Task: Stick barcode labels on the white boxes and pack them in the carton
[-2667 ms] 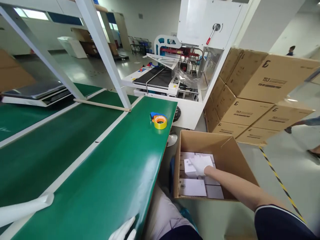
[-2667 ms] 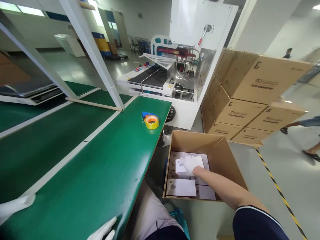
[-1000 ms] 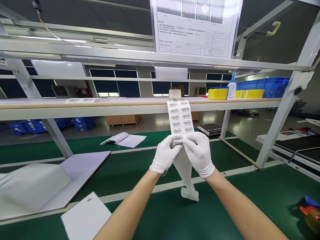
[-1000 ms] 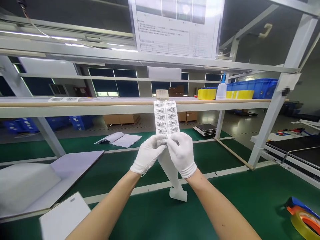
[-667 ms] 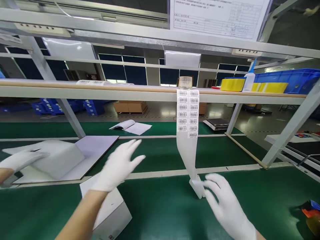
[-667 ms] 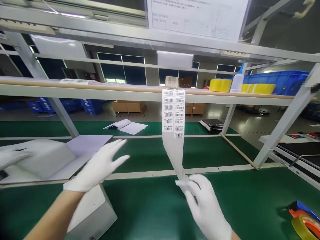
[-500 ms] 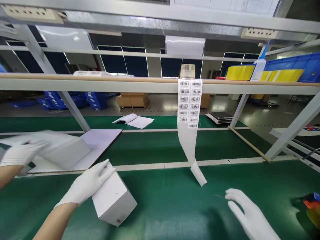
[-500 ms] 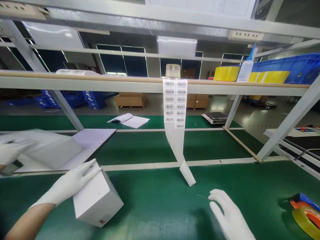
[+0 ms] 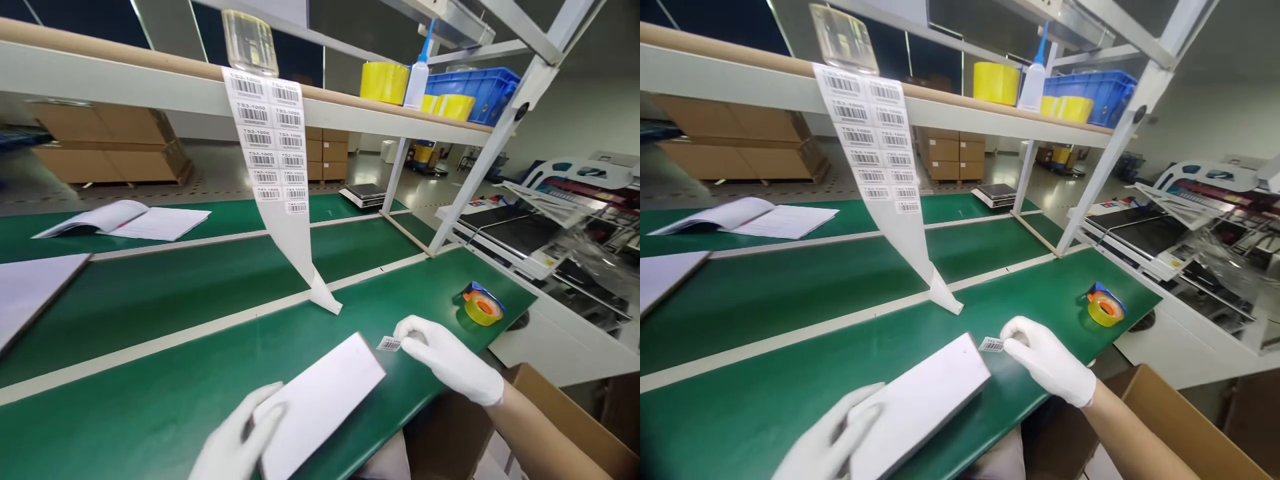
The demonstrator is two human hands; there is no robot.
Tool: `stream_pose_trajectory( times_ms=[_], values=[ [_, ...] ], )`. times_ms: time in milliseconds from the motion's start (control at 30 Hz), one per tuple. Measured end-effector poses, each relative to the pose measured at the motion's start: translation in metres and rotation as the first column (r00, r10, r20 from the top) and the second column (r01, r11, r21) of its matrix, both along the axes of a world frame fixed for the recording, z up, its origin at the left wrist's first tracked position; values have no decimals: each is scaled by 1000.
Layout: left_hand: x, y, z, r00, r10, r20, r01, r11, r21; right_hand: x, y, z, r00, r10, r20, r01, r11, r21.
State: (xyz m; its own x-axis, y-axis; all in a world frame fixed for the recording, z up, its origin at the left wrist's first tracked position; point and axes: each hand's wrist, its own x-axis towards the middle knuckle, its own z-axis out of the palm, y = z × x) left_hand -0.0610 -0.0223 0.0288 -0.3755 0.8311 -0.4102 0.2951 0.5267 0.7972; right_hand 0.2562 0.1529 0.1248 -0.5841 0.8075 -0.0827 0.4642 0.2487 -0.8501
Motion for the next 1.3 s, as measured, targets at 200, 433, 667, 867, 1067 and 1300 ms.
stream_pose_trajectory(
  times_ms=[200,433,667,867,1067,1300],
  values=[
    [54,30,5,981,-185,-54,188,980,57,-8,-14,21,986,90,138,-89,996,-11],
    [51,15,22,950,-250,185,241,968,70,-43,-31,7,946,120,301,-118,993,-24],
    [47,11,22,920,-263,290,261,964,46,-81,-45,-6,886,235,399,-202,971,-124],
    [43,13,22,910,-311,275,314,949,33,-84,-49,-16,827,216,518,-210,975,-70],
    [42,15,23,902,-323,285,326,945,39,-85,-51,-18,793,210,572,-223,974,-48],
    [42,14,23,900,-325,289,330,943,32,-88,-52,-17,777,208,594,-236,971,-32]
  ],
)
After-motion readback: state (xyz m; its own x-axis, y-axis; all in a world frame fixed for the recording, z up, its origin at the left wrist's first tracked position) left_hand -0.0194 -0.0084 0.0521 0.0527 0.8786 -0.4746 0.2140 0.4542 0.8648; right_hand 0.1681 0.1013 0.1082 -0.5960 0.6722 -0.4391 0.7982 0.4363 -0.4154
